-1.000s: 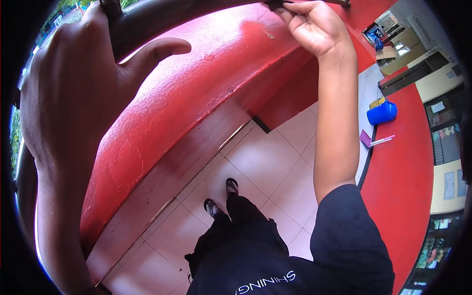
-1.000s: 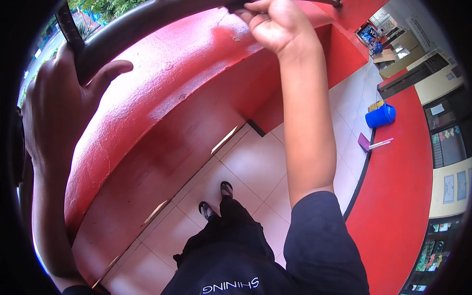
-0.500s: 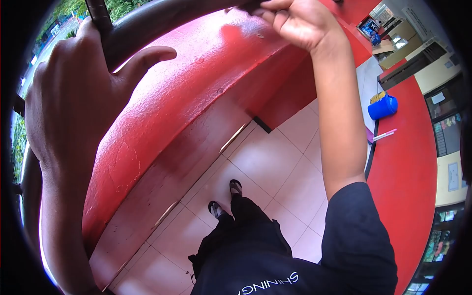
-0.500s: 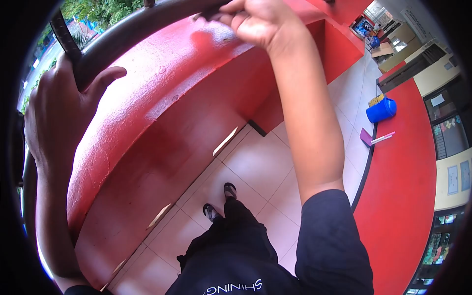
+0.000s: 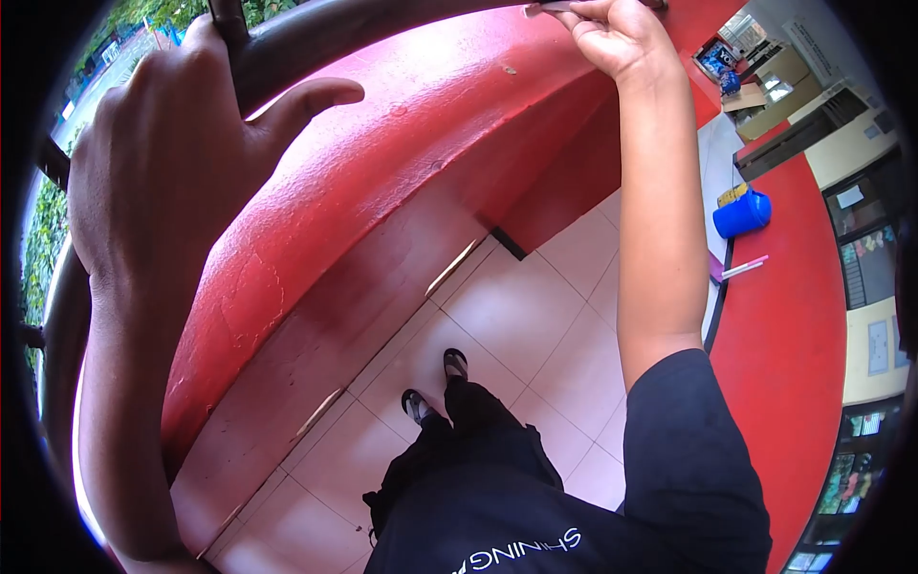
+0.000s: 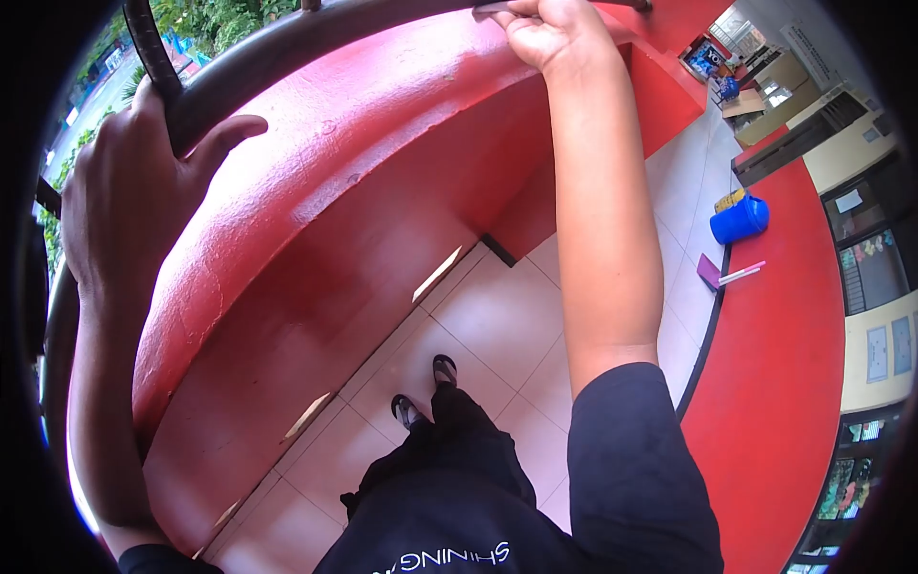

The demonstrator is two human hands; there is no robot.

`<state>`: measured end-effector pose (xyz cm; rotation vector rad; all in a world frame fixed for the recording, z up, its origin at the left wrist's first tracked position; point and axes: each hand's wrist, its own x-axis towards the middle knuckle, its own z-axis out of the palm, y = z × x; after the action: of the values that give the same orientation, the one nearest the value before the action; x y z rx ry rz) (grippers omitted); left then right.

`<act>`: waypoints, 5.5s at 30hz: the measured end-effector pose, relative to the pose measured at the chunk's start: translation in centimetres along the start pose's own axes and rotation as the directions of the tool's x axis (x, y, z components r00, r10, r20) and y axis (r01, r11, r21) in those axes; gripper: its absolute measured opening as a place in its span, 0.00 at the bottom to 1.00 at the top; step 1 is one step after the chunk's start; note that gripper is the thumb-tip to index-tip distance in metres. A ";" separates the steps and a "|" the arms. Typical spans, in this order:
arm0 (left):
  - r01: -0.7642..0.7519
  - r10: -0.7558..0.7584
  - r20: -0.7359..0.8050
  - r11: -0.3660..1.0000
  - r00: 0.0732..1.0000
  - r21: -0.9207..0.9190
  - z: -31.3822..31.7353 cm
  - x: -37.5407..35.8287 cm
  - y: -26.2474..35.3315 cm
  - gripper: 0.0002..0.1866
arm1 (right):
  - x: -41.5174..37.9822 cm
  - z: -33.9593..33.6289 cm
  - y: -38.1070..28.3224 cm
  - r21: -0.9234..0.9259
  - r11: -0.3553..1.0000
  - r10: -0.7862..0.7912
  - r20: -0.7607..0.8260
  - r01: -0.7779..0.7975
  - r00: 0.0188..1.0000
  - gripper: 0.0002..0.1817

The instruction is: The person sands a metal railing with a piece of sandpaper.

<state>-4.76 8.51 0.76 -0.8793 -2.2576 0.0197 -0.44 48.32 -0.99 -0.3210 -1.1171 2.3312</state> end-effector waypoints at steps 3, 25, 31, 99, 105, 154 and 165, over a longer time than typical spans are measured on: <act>0.010 -0.011 0.013 1.000 1.000 0.021 -0.7 -0.1 0.3 0.46 | -6.2 4.5 1.9 -0.292 0.955 0.038 0.280 0.048 0.959 0.23; 0.013 -0.011 -0.030 0.997 0.999 0.071 -0.4 -0.1 0.6 0.45 | -4.6 4.4 3.2 -0.178 0.977 0.155 0.193 -0.121 0.969 0.20; 0.037 -0.036 -0.025 0.997 0.999 0.072 -1.1 0.0 1.3 0.45 | -4.9 4.1 4.8 -0.183 0.982 -0.017 0.167 0.048 0.986 0.20; 0.206 -0.215 0.025 0.959 0.976 0.195 -1.1 0.1 2.3 0.49 | -4.8 0.4 7.0 -0.638 -0.220 -0.638 0.666 0.737 0.386 0.18; 0.185 -0.195 0.029 0.960 0.980 0.211 -1.2 0.1 2.2 0.49 | -2.1 -3.0 1.2 -0.915 0.140 -0.772 0.138 0.378 0.621 0.17; 0.169 -0.172 0.062 0.984 0.983 0.048 0.3 -0.6 0.6 0.51 | -8.8 -4.6 1.3 -0.361 0.007 -0.035 0.932 0.933 0.361 0.28; 0.201 -0.202 -0.013 0.969 0.979 0.142 0.1 0.0 1.6 0.44 | -0.8 -26.6 -11.0 -0.935 -0.274 -0.860 0.344 0.226 0.376 0.18</act>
<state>-3.87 9.77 0.31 -0.5721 -2.3044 0.0886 15.47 70.81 -9.19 -0.5642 -1.7498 0.1184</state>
